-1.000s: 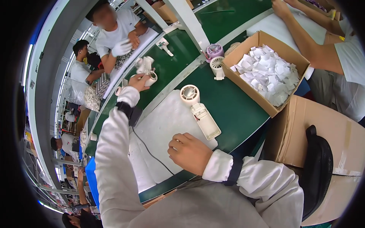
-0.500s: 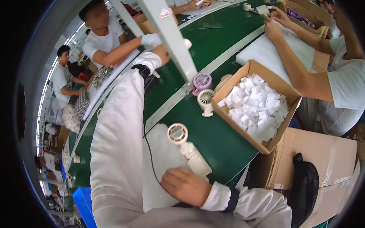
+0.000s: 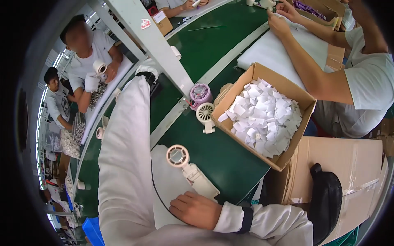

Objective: The person picks up a circuit board and a fan housing, connects a wire to the board, and fits the board into the housing. After pressing the components together, the person sets the assembled fan aside and repeats the process.

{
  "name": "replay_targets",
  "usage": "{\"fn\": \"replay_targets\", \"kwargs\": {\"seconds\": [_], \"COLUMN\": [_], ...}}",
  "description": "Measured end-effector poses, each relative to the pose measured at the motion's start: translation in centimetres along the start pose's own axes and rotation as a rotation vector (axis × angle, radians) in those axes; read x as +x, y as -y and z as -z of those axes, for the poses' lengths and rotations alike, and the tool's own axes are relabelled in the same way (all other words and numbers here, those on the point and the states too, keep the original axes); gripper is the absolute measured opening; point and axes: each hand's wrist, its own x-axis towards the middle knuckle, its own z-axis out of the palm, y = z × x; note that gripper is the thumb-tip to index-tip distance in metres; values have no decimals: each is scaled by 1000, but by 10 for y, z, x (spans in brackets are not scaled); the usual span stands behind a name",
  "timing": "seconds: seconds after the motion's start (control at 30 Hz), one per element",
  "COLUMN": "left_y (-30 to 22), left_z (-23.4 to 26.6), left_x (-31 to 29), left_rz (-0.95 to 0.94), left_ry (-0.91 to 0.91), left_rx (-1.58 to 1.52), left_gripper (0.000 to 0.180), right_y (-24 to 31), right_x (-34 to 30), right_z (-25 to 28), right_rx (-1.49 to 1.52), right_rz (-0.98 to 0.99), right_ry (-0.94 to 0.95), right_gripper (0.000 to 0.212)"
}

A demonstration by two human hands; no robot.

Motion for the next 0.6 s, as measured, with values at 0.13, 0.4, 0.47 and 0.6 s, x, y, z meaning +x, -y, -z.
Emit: {"fn": "replay_targets", "kwargs": {"seconds": [0.13, 0.4, 0.47, 0.6], "left_y": [-15, -74, -113, -177], "left_z": [90, 273, 297, 307], "left_x": [-21, -260, -326, -389], "left_rz": [106, 148, 200, 229], "left_ry": [166, 360, 386, 397], "left_rx": [-24, -274, -205, -327], "left_gripper": [70, 64, 58, 58], "right_y": [0, 22, 31, 35], "right_x": [-3, 1, 2, 1], "right_z": [-10, -5, -2, -5], "right_rx": [-12, -48, -40, 37], "right_rz": [39, -10, 1, -171], "right_ry": [43, -369, -360, -313], "right_gripper": [29, 42, 48, 54]}}
